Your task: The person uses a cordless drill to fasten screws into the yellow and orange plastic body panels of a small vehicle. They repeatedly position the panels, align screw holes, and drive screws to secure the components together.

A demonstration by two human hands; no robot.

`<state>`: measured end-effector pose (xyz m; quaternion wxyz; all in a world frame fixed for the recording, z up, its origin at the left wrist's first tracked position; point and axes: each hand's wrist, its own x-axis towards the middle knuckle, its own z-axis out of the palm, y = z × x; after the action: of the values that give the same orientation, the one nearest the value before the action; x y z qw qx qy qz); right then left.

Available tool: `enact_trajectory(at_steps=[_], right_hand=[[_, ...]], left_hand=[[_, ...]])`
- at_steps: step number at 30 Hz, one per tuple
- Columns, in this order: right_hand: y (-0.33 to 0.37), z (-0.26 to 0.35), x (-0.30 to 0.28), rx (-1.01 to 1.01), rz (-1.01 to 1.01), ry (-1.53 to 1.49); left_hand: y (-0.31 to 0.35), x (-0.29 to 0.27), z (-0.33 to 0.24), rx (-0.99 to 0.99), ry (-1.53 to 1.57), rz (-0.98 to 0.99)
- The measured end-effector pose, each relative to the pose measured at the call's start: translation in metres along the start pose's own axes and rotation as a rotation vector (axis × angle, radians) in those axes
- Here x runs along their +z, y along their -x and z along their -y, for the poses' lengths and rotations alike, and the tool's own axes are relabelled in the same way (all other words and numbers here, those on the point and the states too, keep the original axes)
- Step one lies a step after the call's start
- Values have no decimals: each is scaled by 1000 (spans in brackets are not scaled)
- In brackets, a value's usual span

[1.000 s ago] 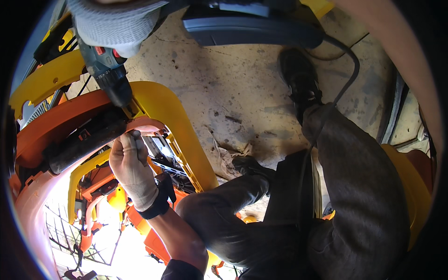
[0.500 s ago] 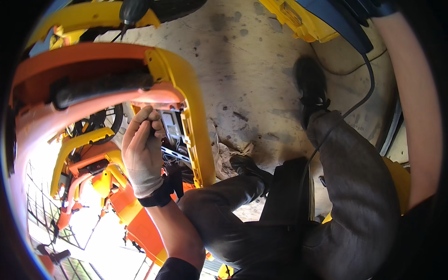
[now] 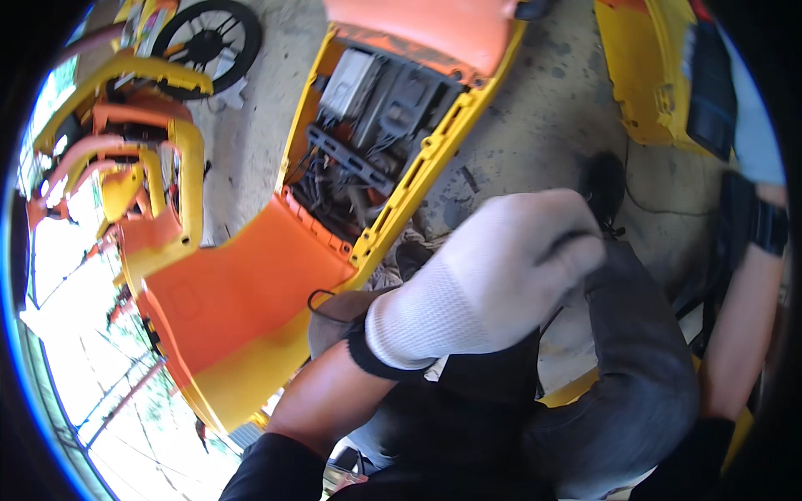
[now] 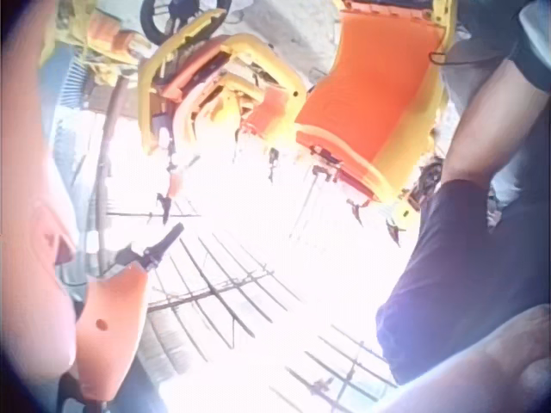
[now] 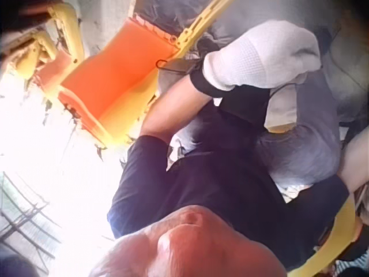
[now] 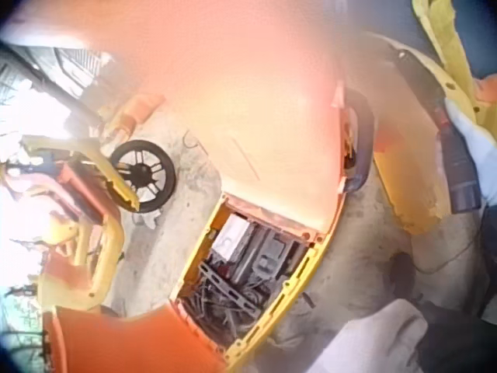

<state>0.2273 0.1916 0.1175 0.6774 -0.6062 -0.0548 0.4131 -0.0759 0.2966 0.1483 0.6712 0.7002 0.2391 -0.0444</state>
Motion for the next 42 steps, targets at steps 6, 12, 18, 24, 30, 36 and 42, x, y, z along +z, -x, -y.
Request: enact_trajectory(at_steps=[6, 12, 18, 24, 30, 36, 42], right_hand=[[59, 31, 14, -59, -135, -11], [125, 49, 45, -362, -354, 365], [184, 42, 71, -230, -150, 73], [216, 11, 117, -129, -50, -17], [216, 14, 187, -506, -210, 468], [201, 17, 218, -426, 321, 627], [191, -14, 243, -260, 365, 536]], left_hand=[[12, -12, 13, 162, 43, -190], [13, -32, 10, 133, 199, -360], [21, -55, 16, 151, 249, -523], [16, -77, 13, 204, 376, -676], [33, -104, 10, 172, 683, -627], [43, -118, 14, 218, 683, -732], [63, -136, 13, 159, 816, -665]])
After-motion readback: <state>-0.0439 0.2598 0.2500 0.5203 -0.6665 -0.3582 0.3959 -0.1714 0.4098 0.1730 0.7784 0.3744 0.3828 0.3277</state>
